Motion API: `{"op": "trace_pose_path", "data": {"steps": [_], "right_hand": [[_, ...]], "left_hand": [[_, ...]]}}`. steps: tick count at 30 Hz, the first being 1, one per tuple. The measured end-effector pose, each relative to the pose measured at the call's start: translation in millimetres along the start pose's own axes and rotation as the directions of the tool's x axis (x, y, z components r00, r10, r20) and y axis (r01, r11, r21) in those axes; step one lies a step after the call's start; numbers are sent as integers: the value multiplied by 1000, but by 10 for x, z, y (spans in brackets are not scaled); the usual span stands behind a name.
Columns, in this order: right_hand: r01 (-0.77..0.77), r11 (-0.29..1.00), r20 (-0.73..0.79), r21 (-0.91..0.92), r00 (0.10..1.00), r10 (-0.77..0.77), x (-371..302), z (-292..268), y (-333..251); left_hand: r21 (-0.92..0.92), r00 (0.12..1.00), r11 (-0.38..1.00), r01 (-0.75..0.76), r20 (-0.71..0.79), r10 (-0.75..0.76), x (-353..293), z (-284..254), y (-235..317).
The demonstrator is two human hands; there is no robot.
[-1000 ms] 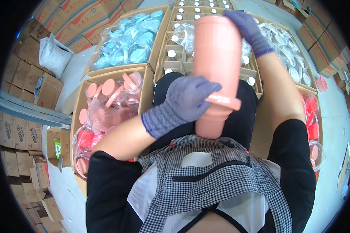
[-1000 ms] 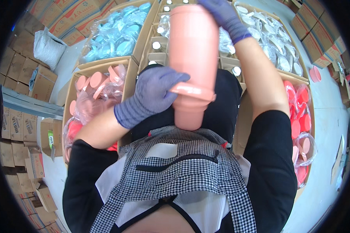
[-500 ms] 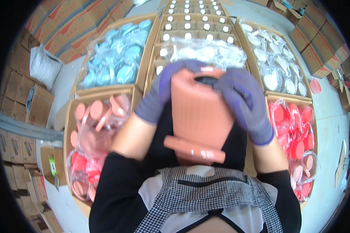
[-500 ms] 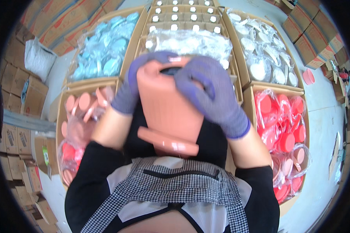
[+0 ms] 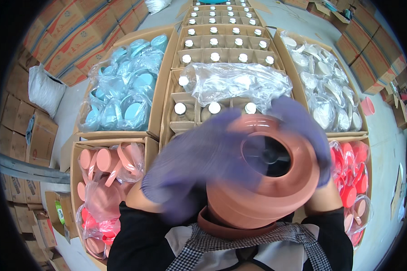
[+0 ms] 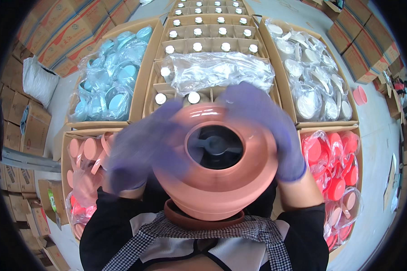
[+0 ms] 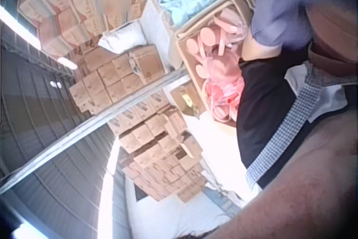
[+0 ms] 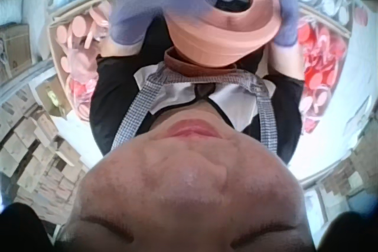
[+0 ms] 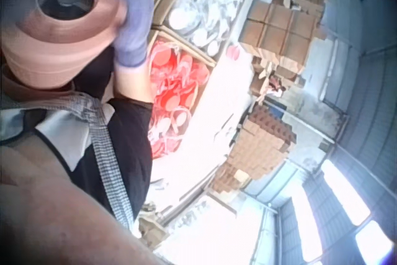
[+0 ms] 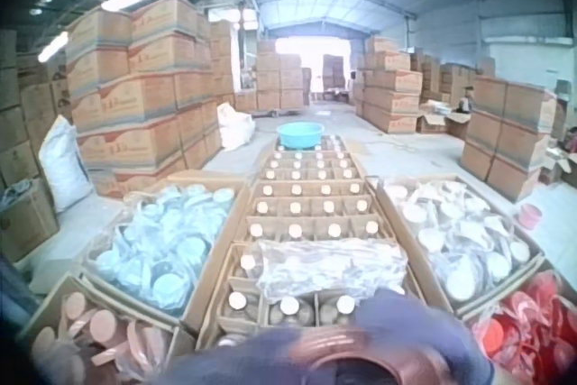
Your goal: The person assembles plastic watering cans by inserting a metal strainer and a plastic lid into the can body, then placing the assembled unit into a clear plastic bag. The person repeats this process for red, pink, and light blue watering cans, handling each component by hand and packing them into boxes.
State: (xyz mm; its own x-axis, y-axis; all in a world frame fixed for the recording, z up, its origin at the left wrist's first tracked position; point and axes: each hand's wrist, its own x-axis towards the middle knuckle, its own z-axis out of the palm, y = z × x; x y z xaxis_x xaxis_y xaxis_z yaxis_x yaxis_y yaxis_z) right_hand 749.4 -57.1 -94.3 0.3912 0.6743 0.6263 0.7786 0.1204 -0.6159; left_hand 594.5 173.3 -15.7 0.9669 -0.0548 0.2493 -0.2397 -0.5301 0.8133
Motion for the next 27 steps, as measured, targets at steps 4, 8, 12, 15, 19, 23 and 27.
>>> {"op": "trace_pose_path", "data": {"steps": [4, 8, 12, 15, 19, 23, 27], "right_hand": [[-203, 924, -265, 324, 918, 294, -171, -90, 7], [-161, 974, -119, -162, 982, 143, -162, -95, -13], [-98, 817, -322, 568, 887, 331, -236, -19, -200], [-68, 907, -123, 417, 984, 130, -220, -23, -282], [-204, 942, -199, 265, 945, 261, 245, -189, 12], [-351, 829, -423, 436, 733, 533, 801, -250, 559], [309, 614, 179, -726, 948, -264, 742, 33, 770]], "left_hand": [[261, 992, 957, 129, -45, -121, -256, 32, 168], [-827, 939, 502, -253, -85, 334, -193, 27, -106], [-436, 862, 744, -507, -261, 435, 31, 111, -424], [-363, 840, 768, -527, -83, 537, 277, 253, -643], [-722, 980, 663, -198, -122, 159, 618, 272, -940], [-872, 995, 489, -23, 29, 98, 1013, 226, -1111], [-957, 990, 275, 94, 61, -127, 1082, 466, -1125]]}}
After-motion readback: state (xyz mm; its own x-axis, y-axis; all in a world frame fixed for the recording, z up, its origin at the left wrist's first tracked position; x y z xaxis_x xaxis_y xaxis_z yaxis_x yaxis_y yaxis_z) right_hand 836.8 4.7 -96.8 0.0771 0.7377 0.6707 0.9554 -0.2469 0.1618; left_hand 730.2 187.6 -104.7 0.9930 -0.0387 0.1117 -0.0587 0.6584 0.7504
